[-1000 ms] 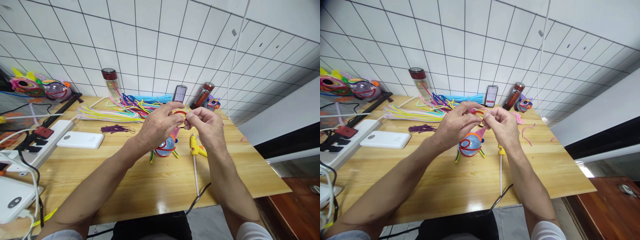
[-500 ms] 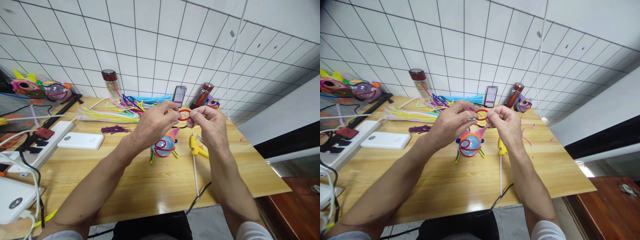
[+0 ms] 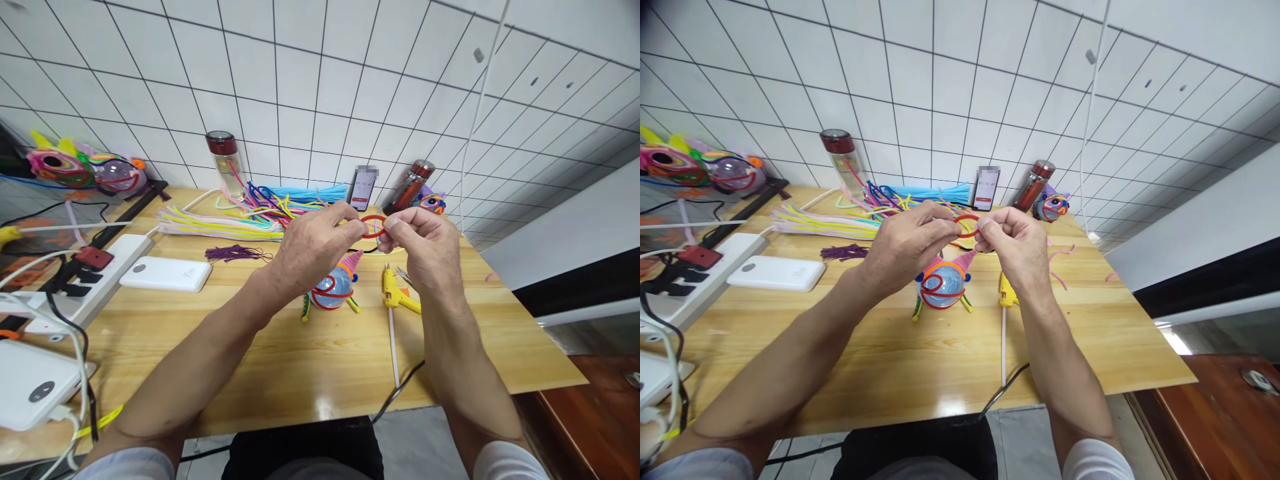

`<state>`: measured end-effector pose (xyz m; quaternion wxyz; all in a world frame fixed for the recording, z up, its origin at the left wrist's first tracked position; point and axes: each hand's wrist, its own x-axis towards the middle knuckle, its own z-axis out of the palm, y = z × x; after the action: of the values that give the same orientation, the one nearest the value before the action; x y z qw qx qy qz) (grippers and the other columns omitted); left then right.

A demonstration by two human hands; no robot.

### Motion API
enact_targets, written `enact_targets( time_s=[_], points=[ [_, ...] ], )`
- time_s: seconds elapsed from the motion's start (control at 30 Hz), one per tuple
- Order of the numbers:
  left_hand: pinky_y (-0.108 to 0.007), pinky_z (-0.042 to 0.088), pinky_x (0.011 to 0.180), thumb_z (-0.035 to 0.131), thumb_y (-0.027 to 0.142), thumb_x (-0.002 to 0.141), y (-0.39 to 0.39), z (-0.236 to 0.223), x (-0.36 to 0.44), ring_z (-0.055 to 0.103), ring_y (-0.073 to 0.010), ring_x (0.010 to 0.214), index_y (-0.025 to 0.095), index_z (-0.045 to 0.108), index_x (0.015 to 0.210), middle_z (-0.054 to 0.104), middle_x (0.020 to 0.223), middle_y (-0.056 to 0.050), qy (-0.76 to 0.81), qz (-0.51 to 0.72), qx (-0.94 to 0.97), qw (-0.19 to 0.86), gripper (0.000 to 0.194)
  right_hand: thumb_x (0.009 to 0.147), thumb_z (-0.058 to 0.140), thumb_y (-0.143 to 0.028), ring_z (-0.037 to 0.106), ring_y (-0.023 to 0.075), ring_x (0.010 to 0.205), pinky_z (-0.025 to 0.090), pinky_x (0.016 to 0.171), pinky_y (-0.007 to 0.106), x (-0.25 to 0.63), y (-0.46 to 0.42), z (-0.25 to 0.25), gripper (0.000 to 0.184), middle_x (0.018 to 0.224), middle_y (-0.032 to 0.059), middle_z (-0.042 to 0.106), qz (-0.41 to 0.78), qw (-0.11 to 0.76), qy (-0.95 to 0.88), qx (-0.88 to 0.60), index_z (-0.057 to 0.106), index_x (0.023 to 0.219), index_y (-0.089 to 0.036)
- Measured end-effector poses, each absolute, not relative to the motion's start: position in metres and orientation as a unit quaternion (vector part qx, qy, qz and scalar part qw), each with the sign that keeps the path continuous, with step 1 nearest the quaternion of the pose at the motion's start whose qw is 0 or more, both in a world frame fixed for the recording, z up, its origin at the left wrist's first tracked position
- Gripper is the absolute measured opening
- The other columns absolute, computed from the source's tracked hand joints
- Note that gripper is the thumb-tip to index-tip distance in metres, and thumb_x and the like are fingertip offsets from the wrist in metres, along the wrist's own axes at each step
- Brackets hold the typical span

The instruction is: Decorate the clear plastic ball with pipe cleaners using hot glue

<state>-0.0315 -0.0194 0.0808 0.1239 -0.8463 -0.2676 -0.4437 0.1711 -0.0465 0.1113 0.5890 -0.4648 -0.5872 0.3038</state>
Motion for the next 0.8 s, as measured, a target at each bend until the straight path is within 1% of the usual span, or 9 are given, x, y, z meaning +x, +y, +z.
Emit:
enact_targets(
  time_s=[0.27, 0.53, 0.7, 0.8],
  points=[
    [-0.029, 0.056, 0.082, 0.056, 0.023, 0.109, -0.0148, 0.078, -0.0324, 0.073, -0.018, 0.095, 0.022, 0.075, 0.105, 0.079, 0.11, -0.007, -0.257, -0.458, -0.842, 0.125, 0.02, 0.079, 0.083, -0.03, 0.066, 0.0131, 0.051, 0.058, 0.053, 0.026, 0.17, -0.0457, 0.1104, 0.014, 0.06, -0.0015, 0.072, 0.304, 0.59, -0.592, -0.458, 0.074, 0.073, -0.021],
    [-0.029, 0.058, 0.085, 0.057, 0.019, 0.108, -0.0149, 0.0782, -0.0325, 0.075, -0.0185, 0.1, 0.021, 0.076, 0.105, 0.08, 0.111, -0.007, -0.25, -0.453, -0.845, 0.137, 0.019, 0.08, 0.084, -0.03, 0.066, 0.0125, 0.051, 0.056, 0.052, 0.025, 0.1699, -0.0471, 0.1112, 0.015, 0.06, -0.0012, 0.072, 0.306, 0.589, -0.593, -0.456, 0.074, 0.074, -0.02],
    [-0.03, 0.059, 0.088, 0.054, 0.022, 0.11, -0.0167, 0.0808, -0.0327, 0.075, -0.0183, 0.099, 0.021, 0.075, 0.106, 0.08, 0.111, -0.007, -0.264, -0.45, -0.847, 0.1, 0.021, 0.081, 0.085, -0.035, 0.066, 0.0131, 0.052, 0.057, 0.053, 0.026, 0.1705, -0.0472, 0.1114, 0.02, 0.061, -0.0014, 0.072, 0.301, 0.58, -0.597, -0.466, 0.073, 0.074, -0.021],
    [-0.032, 0.059, 0.093, 0.058, 0.022, 0.109, -0.0183, 0.0848, -0.0332, 0.075, -0.0192, 0.105, 0.021, 0.074, 0.113, 0.08, 0.114, -0.008, -0.268, -0.465, -0.842, 0.06, 0.016, 0.08, 0.085, -0.035, 0.066, 0.0135, 0.052, 0.057, 0.054, 0.026, 0.1713, -0.0465, 0.1105, 0.02, 0.062, -0.001, 0.072, 0.308, 0.581, -0.592, -0.466, 0.073, 0.075, -0.021]
  ],
)
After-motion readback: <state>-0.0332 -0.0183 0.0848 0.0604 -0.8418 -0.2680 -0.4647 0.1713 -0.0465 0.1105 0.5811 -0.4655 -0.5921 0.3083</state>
